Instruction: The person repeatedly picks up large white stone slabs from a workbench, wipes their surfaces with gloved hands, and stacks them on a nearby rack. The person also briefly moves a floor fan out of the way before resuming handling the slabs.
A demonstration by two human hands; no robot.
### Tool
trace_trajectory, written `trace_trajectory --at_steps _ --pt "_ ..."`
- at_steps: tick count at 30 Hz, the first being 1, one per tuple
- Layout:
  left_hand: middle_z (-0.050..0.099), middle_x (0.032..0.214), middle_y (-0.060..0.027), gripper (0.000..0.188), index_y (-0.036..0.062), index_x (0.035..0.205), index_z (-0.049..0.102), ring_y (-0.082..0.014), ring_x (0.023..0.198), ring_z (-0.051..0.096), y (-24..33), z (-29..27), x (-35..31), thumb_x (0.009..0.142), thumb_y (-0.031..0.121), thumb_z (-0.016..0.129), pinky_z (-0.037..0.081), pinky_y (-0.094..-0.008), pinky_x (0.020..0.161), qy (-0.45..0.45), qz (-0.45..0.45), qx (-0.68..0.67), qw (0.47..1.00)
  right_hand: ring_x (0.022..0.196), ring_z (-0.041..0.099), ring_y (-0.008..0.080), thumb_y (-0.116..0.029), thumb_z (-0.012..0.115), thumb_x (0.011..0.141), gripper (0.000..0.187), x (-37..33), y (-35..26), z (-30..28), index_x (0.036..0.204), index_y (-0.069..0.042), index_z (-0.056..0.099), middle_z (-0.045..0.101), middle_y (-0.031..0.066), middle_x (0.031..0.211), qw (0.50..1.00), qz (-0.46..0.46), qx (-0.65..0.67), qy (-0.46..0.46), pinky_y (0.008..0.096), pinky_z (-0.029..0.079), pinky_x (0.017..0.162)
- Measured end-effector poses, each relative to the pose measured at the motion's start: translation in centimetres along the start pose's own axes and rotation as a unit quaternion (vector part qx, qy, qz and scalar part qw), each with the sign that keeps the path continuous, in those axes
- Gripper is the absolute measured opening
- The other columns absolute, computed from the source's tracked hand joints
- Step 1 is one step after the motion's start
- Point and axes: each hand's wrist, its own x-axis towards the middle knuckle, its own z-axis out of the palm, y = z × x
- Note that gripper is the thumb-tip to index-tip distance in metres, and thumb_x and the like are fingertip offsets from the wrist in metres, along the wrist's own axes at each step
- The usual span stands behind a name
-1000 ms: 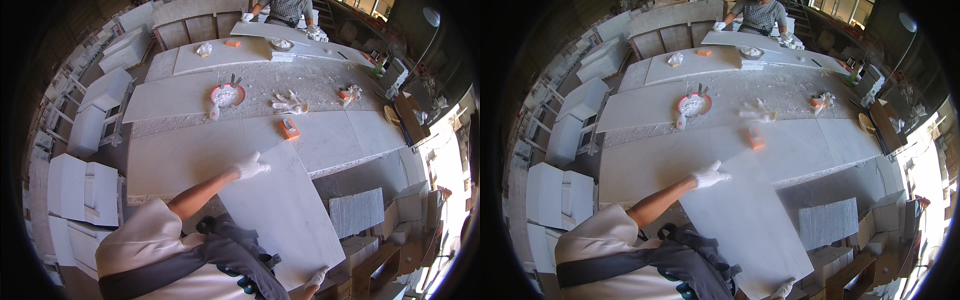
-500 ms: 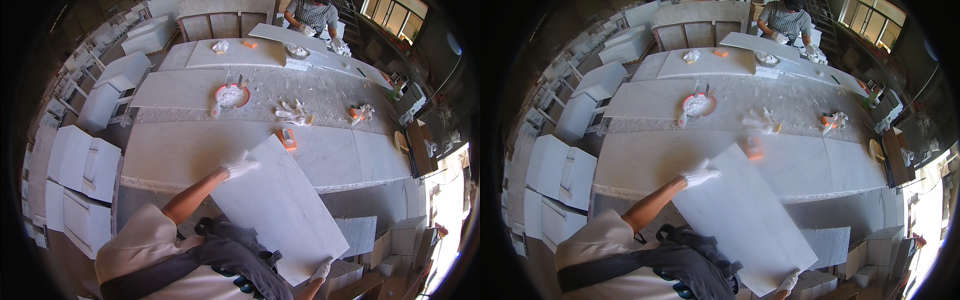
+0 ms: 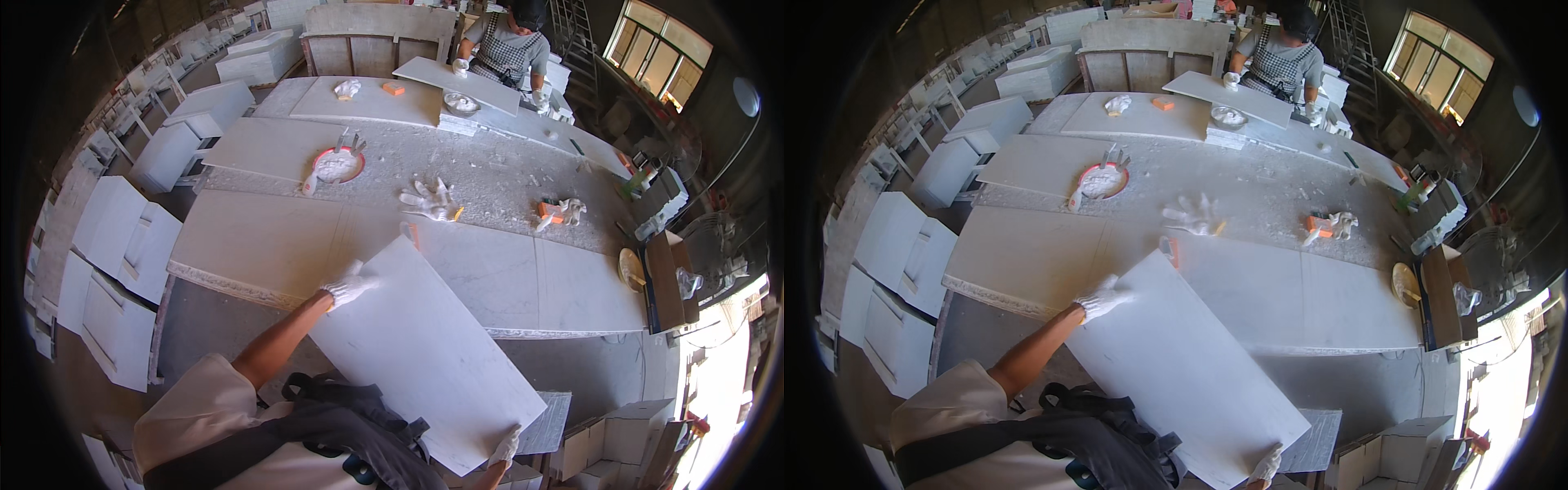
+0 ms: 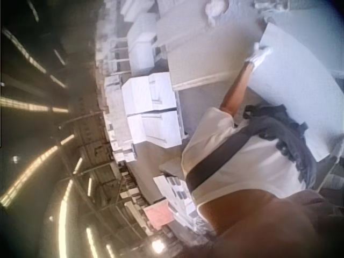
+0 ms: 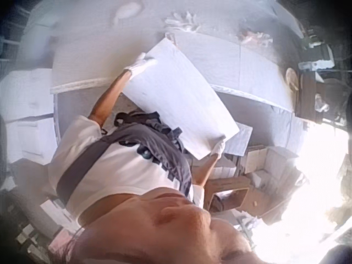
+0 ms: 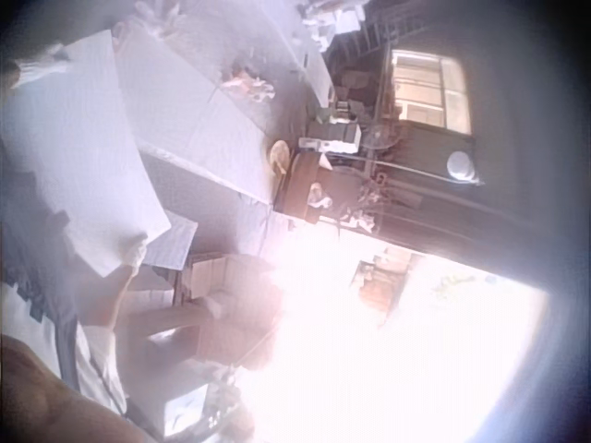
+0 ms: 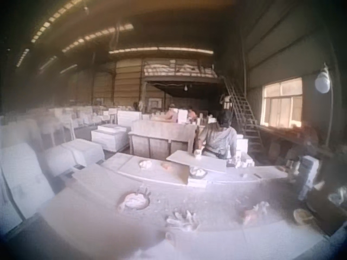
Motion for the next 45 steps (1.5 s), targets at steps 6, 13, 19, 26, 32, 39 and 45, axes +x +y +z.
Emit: trace_trajectory --at_steps 6,13,19,26,32,39,45 --pt "0.063 0.124 -0.0193 0.064 -0.0024 0.131 0.053 -0.0302 0.114 0.06 1.4 4.0 4.3 0.086 0.038 0.072 0.046 -0.0401 0.099 -0.04 0.001 -0.03 0.999 0.115 0.057 0.0269 -0.068 0.038 0.099 0.085 -0.6 -1.4 -2.2 0.14 0.005 0.049 0.06 0.0161 0.133 0.991 0.033 -0.099 0.085 0.0385 0.044 0.1" --pt "0.063 0.124 -0.0217 0.076 -0.0039 0.132 0.052 -0.0323 0.115 0.06 5.2 6.6 9.7 0.083 0.05 0.071 0.045 -0.0419 0.098 -0.09 -0.013 0.064 0.994 0.114 0.058 0.0269 -0.068 0.039 0.099 0.084 2.6 -0.8 -3.3 0.139 0.005 0.05 0.061 0.0162 0.13 0.984 0.064 -0.075 0.151 0.0385 0.045 0.098" --pt "0.063 0.123 -0.0242 0.076 -0.0044 0.13 0.053 -0.0359 0.116 0.06 5.7 7.5 12.5 0.082 0.053 0.07 0.045 -0.0425 0.098 -0.076 -0.037 0.126 0.988 0.113 0.058 0.0268 -0.067 0.039 0.099 0.084 4.5 -0.7 -3.4 0.139 0.005 0.051 0.062 0.016 0.129 0.984 0.073 -0.076 0.146 0.0383 0.046 0.097" --pt "0.063 0.124 -0.0237 0.072 -0.0035 0.133 0.053 -0.0356 0.113 0.062 5.6 4.6 12.9 0.085 0.048 0.069 0.045 -0.0422 0.099 -0.062 -0.05 0.111 0.991 0.113 0.058 0.0268 -0.067 0.04 0.099 0.083 7.1 -4.2 -2.5 0.139 0.004 0.051 0.062 0.0158 0.128 0.989 0.011 -0.092 0.112 0.0381 0.046 0.097" --pt "0.065 0.121 -0.0192 0.065 -0.0022 0.129 0.055 -0.0299 0.114 0.061 4.6 2.3 12.6 0.085 0.042 0.072 0.045 -0.0397 0.098 0.0 -0.008 0.003 1.0 0.098 0.063 0.0256 -0.062 0.038 0.102 0.075 9.2 -7.1 -0.2 0.125 0.006 0.06 0.068 0.0156 0.109 0.982 -0.06 -0.112 0.139 0.0379 0.05 0.087" --pt "0.066 0.115 -0.0188 0.06 -0.0033 0.119 0.058 -0.0269 0.106 0.062 3.7 0.1 13.1 0.086 0.045 0.072 0.048 -0.0396 0.092 0.038 0.012 -0.015 0.999 0.106 0.063 0.0302 -0.064 0.039 0.1 0.076 12.3 -9.1 1.6 0.124 0.004 0.063 0.068 0.0192 0.116 0.964 -0.11 -0.185 0.158 0.0403 0.048 0.092" --pt "0.066 0.116 -0.0212 0.061 -0.0042 0.119 0.058 -0.0273 0.107 0.062 4.4 -0.8 13.4 0.086 0.046 0.071 0.048 -0.0393 0.093 0.055 0.038 -0.011 0.998 0.108 0.062 0.0303 -0.062 0.039 0.101 0.074 14.3 -10.2 2.2 0.127 0.004 0.061 0.068 0.0176 0.118 0.975 -0.142 -0.094 0.14 0.0399 0.047 0.095"
